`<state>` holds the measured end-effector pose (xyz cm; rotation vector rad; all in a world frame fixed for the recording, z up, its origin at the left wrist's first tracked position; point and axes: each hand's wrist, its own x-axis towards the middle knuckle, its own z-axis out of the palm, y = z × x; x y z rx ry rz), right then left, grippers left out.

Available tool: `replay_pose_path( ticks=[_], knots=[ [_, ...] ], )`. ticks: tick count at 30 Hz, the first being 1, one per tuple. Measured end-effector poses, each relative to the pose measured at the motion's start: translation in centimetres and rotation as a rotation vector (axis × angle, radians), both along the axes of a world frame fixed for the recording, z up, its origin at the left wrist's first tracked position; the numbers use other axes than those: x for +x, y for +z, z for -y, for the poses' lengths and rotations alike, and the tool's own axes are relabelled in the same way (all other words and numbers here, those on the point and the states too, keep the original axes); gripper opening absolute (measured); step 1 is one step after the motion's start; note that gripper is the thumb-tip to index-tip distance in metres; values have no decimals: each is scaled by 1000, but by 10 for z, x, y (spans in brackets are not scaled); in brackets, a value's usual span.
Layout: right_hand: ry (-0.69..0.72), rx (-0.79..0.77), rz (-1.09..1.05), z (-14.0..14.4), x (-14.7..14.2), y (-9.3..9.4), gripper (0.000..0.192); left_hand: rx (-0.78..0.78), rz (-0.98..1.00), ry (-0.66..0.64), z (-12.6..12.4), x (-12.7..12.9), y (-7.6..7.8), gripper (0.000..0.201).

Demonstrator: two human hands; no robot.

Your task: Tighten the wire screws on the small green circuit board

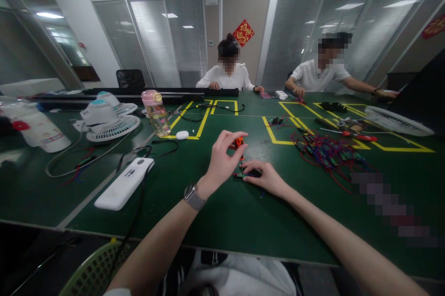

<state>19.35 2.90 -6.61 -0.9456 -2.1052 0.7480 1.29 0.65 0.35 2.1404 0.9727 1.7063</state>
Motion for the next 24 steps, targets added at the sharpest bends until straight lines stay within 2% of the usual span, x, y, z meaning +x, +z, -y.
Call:
replay_pose_path(
  ticks=[2, 7, 12, 14, 18, 22, 24],
  knots=[
    [-7, -13, -5, 0, 0, 0, 12, 1, -5, 2, 1, 0, 0, 23],
    [-13, -36, -21, -1, -1, -2, 11, -84, 52, -146, 0, 1, -4, 34],
    [-13, -59, -21, -2, -1, 0, 8, -54, 86, 13, -5, 1, -8, 25],
    [-15, -61, -25, -2, -2, 0, 8, -66, 81, 2, -6, 0, -8, 26],
    [-23, -57, -33, -2, -2, -2, 9, -115, 81, -112, -5, -2, -7, 37],
    [-20, -54, -41, -2, -2, -3, 8, -30, -3, -24, 0, 3, -5, 30],
    [-25, -44, -39, -1, -2, -3, 8, 36, -31, -22, 3, 6, -3, 26]
  ],
)
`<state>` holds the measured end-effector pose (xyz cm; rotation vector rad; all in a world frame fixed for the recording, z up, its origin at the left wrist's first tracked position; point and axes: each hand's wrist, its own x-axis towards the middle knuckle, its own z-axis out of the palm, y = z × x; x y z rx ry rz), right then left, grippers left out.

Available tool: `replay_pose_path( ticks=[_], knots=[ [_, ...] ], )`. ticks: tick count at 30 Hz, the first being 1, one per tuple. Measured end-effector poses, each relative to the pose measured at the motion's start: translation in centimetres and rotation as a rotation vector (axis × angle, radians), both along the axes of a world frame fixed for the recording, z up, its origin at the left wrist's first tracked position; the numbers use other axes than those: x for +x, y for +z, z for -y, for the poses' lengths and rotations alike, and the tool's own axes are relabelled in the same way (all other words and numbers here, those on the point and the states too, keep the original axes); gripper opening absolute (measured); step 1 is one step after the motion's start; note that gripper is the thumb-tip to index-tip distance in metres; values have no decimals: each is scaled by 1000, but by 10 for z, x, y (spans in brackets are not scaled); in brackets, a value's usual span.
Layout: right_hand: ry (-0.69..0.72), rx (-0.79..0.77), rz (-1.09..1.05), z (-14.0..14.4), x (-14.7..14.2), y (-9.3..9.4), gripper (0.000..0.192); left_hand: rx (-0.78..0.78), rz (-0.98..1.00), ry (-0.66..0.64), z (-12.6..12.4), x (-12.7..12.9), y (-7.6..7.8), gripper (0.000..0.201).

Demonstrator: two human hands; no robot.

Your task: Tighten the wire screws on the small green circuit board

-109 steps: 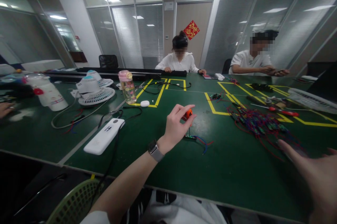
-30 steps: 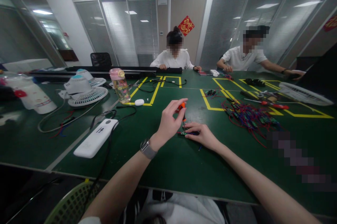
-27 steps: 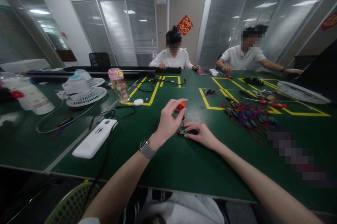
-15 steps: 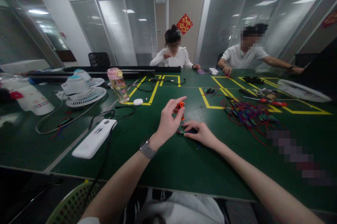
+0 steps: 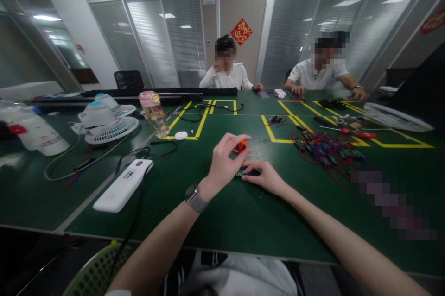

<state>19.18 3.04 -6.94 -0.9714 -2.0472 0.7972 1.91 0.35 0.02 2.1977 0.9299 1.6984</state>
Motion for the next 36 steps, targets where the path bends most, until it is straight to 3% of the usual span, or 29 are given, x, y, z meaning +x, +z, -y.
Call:
replay_pose_path(
  ticks=[5, 11, 17, 22, 30, 36],
  knots=[
    [-7, 57, 9, 1, 1, 0, 6, 30, -6, -26, 4, 5, 3, 26],
    [-16, 70, 19, 0, 1, -1, 6, -49, -69, -83, 1, 0, 6, 39],
    [-3, 57, 8, -1, 1, -2, 6, -53, 23, 26, -6, -1, 4, 29],
    [-6, 46, 10, -1, 1, -2, 6, -106, -71, -52, -7, -5, 3, 48],
    [-7, 49, 3, -1, 1, -3, 5, -29, -87, 133, -8, -5, 3, 37],
    [-8, 53, 9, -1, 1, -3, 6, -45, -78, 19, -5, -4, 4, 41]
  ],
)
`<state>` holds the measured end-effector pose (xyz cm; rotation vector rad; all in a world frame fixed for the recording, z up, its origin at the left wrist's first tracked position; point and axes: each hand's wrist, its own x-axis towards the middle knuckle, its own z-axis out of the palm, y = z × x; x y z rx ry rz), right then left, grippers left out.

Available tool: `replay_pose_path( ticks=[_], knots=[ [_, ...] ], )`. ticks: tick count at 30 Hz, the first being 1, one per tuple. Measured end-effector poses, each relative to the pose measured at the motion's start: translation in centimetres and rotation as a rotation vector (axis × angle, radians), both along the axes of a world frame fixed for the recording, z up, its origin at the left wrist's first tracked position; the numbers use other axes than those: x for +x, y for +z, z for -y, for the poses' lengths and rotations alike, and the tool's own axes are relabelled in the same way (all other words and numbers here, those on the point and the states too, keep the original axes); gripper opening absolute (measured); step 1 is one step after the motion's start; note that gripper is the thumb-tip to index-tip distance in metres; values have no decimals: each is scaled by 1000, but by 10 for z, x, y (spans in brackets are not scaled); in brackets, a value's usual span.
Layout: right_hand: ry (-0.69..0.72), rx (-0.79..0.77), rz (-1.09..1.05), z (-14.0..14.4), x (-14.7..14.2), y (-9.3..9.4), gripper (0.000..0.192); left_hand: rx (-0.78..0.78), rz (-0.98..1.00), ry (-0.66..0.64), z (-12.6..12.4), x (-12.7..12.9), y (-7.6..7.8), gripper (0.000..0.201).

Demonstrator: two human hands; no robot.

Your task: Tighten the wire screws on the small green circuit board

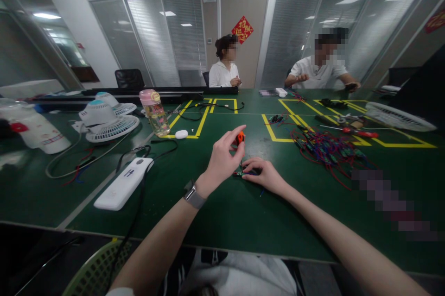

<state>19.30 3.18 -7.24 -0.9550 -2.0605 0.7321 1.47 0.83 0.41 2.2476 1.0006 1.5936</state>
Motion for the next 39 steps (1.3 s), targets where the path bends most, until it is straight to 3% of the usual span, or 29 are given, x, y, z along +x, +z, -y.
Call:
replay_pose_path(
  ticks=[10, 20, 25, 30, 35, 39],
  knots=[
    [8, 10, -20, -1, 0, -1, 5, 9, -30, -71, 3, 5, 1, 38],
    [-7, 24, -17, 0, -2, -1, 8, -34, 11, -46, 2, 1, 0, 37],
    [2, 10, 4, 0, -1, 0, 7, -1, 67, 40, 2, 1, 2, 25],
    [4, 7, 9, 0, -1, 1, 6, -162, 111, -187, 0, -3, 2, 30],
    [2, 4, 9, 1, 0, 1, 6, -74, 65, -22, 0, -3, 1, 24],
    [7, 13, 5, 0, 0, 0, 6, -112, 36, -82, -1, -4, 2, 31]
  ],
)
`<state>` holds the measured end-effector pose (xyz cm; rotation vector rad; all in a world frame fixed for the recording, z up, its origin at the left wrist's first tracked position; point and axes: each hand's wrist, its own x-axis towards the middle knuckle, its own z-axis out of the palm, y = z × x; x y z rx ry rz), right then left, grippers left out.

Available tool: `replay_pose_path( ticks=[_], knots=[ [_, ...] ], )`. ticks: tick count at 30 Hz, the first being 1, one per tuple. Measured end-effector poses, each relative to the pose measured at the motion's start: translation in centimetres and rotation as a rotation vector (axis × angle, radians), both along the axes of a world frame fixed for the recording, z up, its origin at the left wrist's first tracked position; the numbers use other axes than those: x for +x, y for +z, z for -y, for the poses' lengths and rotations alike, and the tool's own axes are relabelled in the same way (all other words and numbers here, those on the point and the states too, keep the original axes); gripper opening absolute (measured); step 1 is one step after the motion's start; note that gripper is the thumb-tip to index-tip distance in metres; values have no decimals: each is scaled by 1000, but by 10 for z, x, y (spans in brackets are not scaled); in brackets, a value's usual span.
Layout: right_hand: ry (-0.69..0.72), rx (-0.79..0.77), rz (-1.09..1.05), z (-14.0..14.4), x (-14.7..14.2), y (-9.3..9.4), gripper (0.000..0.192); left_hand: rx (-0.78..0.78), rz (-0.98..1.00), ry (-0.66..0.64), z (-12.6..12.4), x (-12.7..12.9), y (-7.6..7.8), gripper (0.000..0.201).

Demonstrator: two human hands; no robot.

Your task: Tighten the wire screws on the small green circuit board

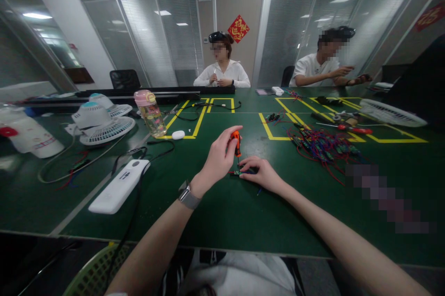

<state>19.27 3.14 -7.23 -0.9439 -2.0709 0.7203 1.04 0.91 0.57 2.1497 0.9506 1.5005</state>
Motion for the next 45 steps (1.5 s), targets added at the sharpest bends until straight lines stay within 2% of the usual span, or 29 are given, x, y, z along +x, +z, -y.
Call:
replay_pose_path(
  ticks=[3, 7, 9, 13, 16, 18, 22, 24, 26, 29, 31, 35, 41, 45],
  knots=[
    [-1, 5, -5, 0, 0, 0, 6, 14, 9, -7, 1, 0, 0, 26],
    [-1, 2, -6, -1, 0, -1, 6, 96, 29, 97, 4, 4, 0, 17],
    [0, 4, -9, -1, 0, 0, 6, 82, 11, 51, 6, 7, -1, 20],
    [6, 12, -14, 0, 0, 0, 6, 0, 5, -135, 10, 8, 0, 32],
    [1, 8, -8, 0, 0, 1, 5, -7, -14, -183, 12, 7, 3, 35],
    [2, 9, -6, 0, 0, 1, 5, 31, -37, -125, 11, 8, 4, 36],
    [1, 3, -8, 0, 0, 1, 5, 128, 0, 99, 7, 10, 2, 26],
    [-5, -5, -4, 0, 0, 2, 5, 147, 8, 152, 6, 10, 1, 25],
    [-12, -9, 0, 0, -1, 1, 5, 138, -17, 114, 6, 8, 1, 28],
    [-20, -1, -3, 0, -1, 0, 6, 88, -28, -19, 5, 6, -1, 38],
    [-20, 6, -7, 0, -1, -1, 6, 94, -15, 9, 3, 7, -2, 36],
    [-21, 0, 0, 0, -2, 0, 5, 167, -28, 174, 2, 10, -5, 28],
    [-30, -15, 5, 1, -2, 0, 5, 41, 35, -39, 0, 9, -3, 39],
    [-35, -16, 1, 3, -3, 1, 5, 74, 31, 42, 0, 8, -1, 31]
  ],
)
